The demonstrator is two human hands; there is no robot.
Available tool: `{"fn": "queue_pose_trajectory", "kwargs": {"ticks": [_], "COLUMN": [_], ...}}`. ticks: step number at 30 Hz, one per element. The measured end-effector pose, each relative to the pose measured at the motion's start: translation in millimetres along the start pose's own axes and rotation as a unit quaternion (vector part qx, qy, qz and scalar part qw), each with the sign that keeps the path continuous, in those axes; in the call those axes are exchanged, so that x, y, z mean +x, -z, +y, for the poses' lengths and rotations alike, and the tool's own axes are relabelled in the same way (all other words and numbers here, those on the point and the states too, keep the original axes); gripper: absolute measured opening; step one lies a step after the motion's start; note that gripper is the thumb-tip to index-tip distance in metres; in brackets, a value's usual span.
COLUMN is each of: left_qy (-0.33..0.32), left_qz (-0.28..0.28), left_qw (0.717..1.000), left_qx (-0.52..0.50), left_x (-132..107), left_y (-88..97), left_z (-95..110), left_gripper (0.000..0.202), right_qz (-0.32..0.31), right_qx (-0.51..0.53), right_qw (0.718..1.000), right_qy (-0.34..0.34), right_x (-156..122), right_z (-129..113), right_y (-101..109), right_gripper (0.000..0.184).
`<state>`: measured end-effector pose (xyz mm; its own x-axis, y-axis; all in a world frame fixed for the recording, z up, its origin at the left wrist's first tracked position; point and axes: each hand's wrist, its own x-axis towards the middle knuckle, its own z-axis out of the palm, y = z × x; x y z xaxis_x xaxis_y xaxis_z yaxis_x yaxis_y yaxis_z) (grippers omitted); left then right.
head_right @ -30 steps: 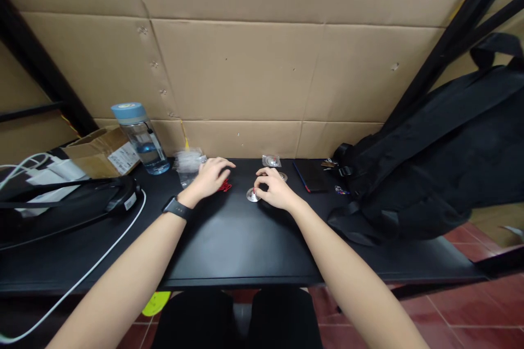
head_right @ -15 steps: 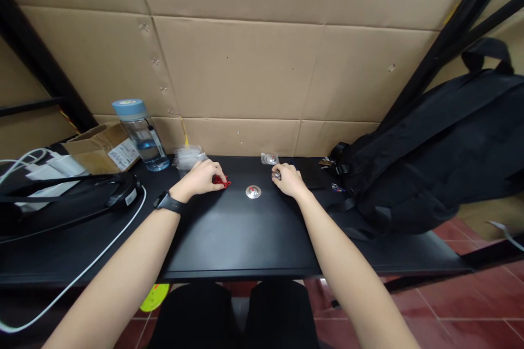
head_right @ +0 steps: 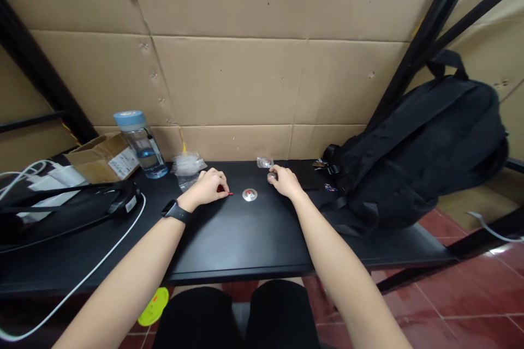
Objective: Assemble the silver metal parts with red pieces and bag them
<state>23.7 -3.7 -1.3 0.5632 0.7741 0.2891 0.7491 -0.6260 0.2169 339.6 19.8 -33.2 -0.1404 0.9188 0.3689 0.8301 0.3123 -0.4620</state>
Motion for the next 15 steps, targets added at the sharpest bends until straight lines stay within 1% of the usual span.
{"fn": "queue_pose_trajectory", "kwargs": {"ticks": [3, 5, 7, 9, 12, 15], "left_qy": [-0.009, -0.016, -0.008, 0.012, 0.038, 0.053], "left_qz": [-0.006, -0.014, -0.005, 0.029, 0.095, 0.144], "left_qw": [1.000, 0.999, 0.999, 0.997, 0.990, 0.976], "left_qx": [-0.028, -0.037, -0.046, -0.063, -0.101, -0.154], "left_x": [2, 3, 3, 5, 6, 8], "left_y": [-5.4, -6.9, -5.8, -2.3, 3.9, 6.6], "left_z": [4, 7, 12, 18, 26, 32], "left_gripper": [0.012, 0.013, 0.012, 0.012, 0.011, 0.009], "right_qz": [0.026, 0.038, 0.047, 0.047, 0.036, 0.052], "right_qx": [0.055, 0.107, 0.161, 0.214, 0.291, 0.345], "right_qw": [0.998, 0.994, 0.986, 0.975, 0.954, 0.933], "right_qy": [-0.012, -0.005, 0.008, 0.029, 0.069, 0.091], "right_x": [0, 0, -2, -5, -12, -21], "right_z": [-3, -7, -16, -28, -52, -74], "right_y": [2, 2, 1, -1, -4, -6], "right_gripper": [0.028, 0.030, 0.034, 0.040, 0.050, 0.050]}}
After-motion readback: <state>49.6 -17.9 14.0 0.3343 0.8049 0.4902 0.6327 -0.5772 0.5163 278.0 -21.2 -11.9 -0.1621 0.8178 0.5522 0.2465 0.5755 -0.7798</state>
